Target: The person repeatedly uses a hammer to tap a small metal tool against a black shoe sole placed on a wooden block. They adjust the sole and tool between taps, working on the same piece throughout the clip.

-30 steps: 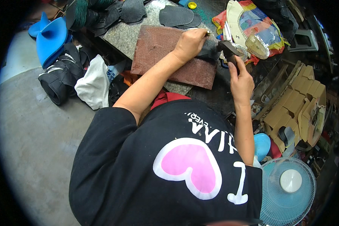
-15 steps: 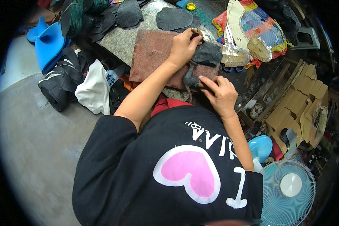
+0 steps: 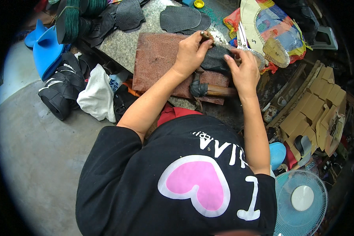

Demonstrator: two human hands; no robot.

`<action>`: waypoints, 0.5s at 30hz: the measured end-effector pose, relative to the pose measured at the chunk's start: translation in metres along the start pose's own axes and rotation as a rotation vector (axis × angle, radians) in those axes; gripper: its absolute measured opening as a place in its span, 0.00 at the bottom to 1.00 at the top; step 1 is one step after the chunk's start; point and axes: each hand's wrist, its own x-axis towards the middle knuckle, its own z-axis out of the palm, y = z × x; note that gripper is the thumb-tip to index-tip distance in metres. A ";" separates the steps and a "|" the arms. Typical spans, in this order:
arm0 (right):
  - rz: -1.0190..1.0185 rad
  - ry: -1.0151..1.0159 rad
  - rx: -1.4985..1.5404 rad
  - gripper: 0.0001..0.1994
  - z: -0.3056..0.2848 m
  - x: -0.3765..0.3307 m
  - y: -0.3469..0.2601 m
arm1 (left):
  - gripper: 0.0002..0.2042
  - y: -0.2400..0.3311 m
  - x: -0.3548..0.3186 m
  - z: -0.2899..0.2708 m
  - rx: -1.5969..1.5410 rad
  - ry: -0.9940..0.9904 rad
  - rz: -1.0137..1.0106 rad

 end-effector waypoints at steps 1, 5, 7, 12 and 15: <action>0.122 -0.064 0.146 0.10 0.005 0.004 0.000 | 0.04 0.000 0.000 0.000 -0.022 0.000 -0.012; 0.411 -0.076 0.860 0.08 0.014 0.014 0.005 | 0.03 -0.003 -0.001 0.001 -0.069 0.008 -0.047; 0.702 -0.177 0.953 0.07 0.013 0.017 0.011 | 0.03 -0.005 0.000 0.001 -0.082 -0.005 -0.053; 0.805 -0.241 1.041 0.06 0.014 0.019 0.022 | 0.03 -0.009 0.001 0.000 -0.088 -0.002 -0.071; 0.789 -0.252 1.026 0.06 0.014 0.018 0.023 | 0.03 -0.008 0.001 0.001 -0.110 0.006 -0.084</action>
